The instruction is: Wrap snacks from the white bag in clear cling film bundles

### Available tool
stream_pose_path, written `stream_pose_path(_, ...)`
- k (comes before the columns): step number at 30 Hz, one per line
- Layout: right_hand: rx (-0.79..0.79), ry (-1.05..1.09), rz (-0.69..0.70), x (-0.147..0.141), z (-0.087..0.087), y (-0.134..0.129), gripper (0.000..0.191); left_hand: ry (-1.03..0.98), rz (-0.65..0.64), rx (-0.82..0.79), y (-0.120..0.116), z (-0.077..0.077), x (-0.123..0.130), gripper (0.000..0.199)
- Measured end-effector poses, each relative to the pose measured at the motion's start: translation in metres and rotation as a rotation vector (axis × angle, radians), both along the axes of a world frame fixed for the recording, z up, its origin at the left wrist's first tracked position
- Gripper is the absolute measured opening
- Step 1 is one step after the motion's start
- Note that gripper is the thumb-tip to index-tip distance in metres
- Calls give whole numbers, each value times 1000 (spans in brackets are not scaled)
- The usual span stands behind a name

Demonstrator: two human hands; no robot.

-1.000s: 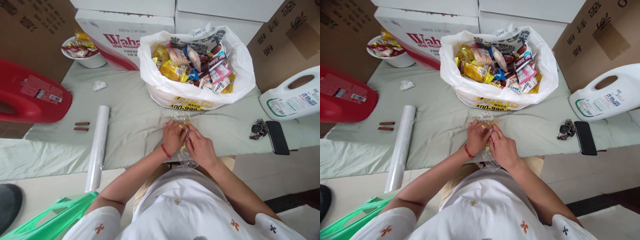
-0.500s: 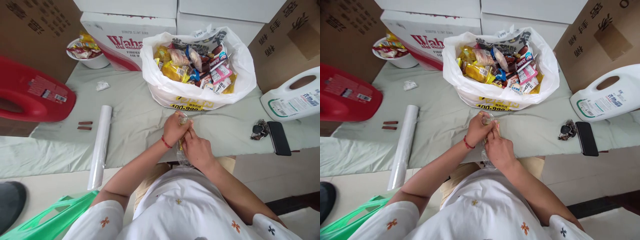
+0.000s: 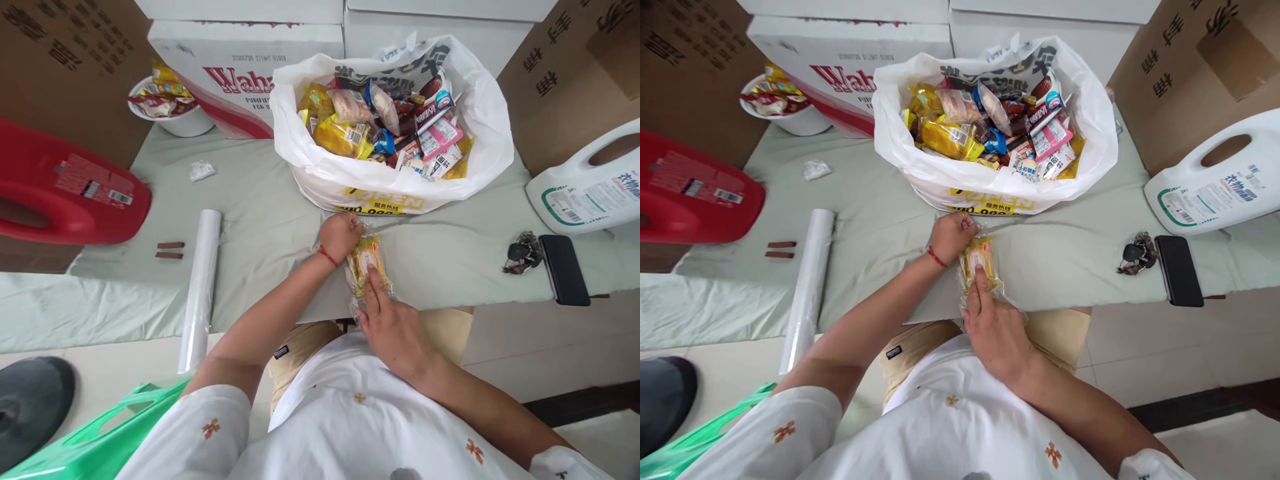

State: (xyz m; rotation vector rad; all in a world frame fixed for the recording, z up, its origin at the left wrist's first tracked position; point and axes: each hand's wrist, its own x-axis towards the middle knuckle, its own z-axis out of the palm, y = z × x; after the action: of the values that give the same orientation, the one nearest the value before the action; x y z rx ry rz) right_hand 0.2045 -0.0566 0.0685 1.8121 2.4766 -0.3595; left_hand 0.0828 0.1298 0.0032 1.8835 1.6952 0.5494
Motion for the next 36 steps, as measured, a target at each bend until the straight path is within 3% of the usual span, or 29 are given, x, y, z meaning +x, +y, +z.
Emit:
stream_pose_path(4,21,54,133,18,-20,-29,52,9,26,-6,1,-1,0,17)
stream_pose_path(7,16,155,260,40,-34,-47,40,-40,45,3,3,-1,2,25)
stream_pose_path(10,54,335,353,66,-33,-62,29,-126,52,68,5,-2,-2,39)
stream_pose_path(12,117,499,310,84,-26,-68,25,-165,47,192,0,2,-12,37)
stream_pose_path(16,339,602,-22,115,-23,-66,30,-142,90,611,-36,29,-41,20)
stream_pose_path(18,421,540,-118,121,-31,-59,31,-154,-26,729,-62,45,-50,18)
stream_pose_path(21,414,483,-117,114,-46,-49,62,-173,-478,751,-91,57,-48,23)
stream_pose_path(22,414,461,-94,108,-51,-48,67,-159,-590,727,-96,56,-44,25)
stream_pose_path(24,443,396,-3,97,-60,-50,52,-102,-696,647,-99,46,-36,29)
stream_pose_path(26,477,335,123,87,-71,-55,32,-31,-723,551,-96,31,-31,34)
stream_pose_path(31,403,302,295,80,-106,-67,19,42,-777,465,-85,-7,-40,52)
stream_pose_path(33,364,346,320,84,-110,-71,19,44,-789,465,-83,-15,-45,61)
stream_pose_path(36,407,400,300,96,-101,-73,15,37,-810,438,-83,-18,-48,70)
